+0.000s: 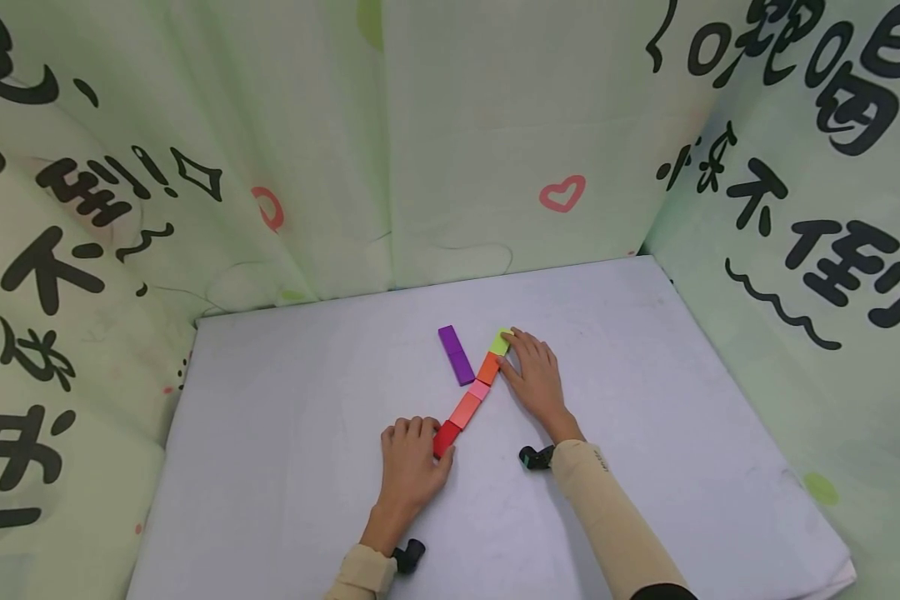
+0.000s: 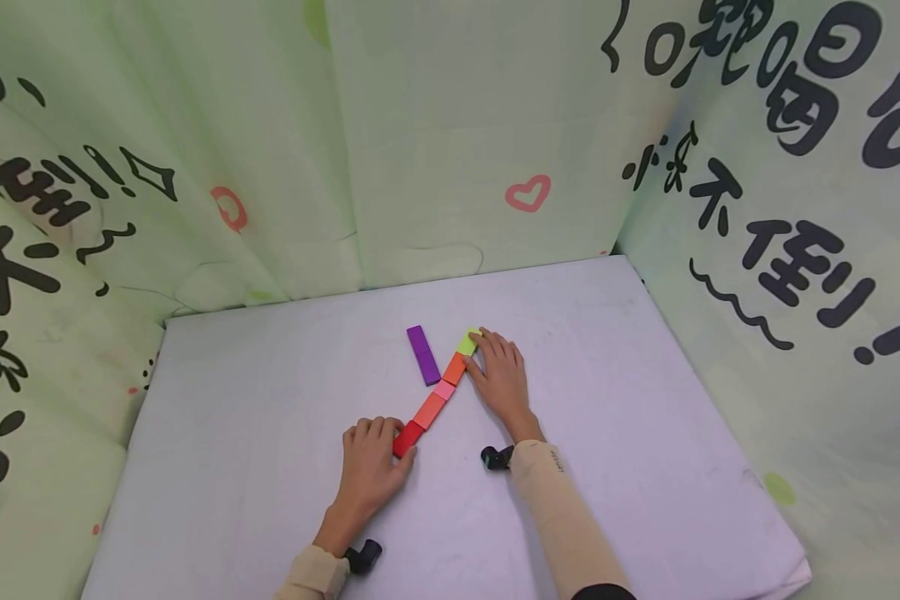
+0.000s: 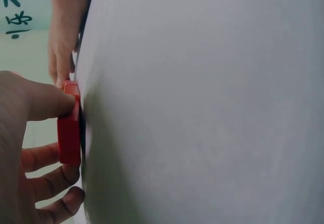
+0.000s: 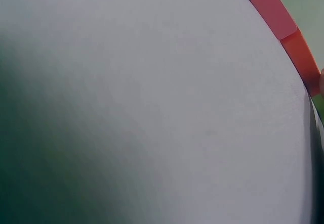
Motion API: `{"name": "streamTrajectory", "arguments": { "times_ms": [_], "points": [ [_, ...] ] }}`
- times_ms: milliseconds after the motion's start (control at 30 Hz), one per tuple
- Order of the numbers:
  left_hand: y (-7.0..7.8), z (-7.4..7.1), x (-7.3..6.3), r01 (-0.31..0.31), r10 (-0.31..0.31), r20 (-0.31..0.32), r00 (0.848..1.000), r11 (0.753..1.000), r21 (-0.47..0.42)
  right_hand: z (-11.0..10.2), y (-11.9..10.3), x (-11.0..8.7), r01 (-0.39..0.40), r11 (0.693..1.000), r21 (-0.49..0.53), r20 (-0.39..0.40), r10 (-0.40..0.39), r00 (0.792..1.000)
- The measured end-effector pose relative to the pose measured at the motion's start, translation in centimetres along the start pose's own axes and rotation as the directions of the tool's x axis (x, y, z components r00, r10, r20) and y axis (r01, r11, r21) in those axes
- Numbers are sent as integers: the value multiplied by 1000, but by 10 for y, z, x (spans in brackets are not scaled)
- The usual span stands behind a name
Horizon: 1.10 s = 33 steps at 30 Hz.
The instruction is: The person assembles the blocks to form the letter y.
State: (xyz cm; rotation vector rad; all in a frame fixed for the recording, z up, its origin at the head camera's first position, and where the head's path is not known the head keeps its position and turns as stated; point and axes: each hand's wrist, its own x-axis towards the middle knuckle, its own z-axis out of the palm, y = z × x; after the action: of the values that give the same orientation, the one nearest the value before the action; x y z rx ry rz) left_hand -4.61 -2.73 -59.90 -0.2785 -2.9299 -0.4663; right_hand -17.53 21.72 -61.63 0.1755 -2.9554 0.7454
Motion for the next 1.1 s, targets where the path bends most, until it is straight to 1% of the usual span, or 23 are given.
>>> {"name": "streamTrajectory", "arguments": {
  "times_ms": [133,233,367,467,633,800,933,1100],
  "points": [
    [2,1,1,6,-6,-16,1000,1000,-5,0,1,0,0,1000,-4,3,0,1000],
    [4,3,3,15,-15,-39,999,1000,-17,-1,0,0,3,1000,-3,2,-3,1000],
    [9,6,8,28,-31,-76,997,999,-34,-2,-1,-1,9,1000,3,-3,-9,1000],
    [14,7,11,42,-45,-91,995,999,-33,-3,-1,-1,9,1000,8,-1,-9,1000],
    [22,8,14,80,-82,-80,993,996,-25,-2,-1,-1,4,1000,5,5,-4,1000],
    [27,10,16,115,-116,-69,991,993,-17,-1,0,-1,2,1000,-3,3,-2,1000],
    [28,12,17,124,-126,-75,989,992,-25,0,1,-1,3,1000,3,3,-3,1000],
    [30,13,18,124,-125,-77,989,992,-8,0,0,-1,0,1000,7,7,0,1000]
  ]
}}
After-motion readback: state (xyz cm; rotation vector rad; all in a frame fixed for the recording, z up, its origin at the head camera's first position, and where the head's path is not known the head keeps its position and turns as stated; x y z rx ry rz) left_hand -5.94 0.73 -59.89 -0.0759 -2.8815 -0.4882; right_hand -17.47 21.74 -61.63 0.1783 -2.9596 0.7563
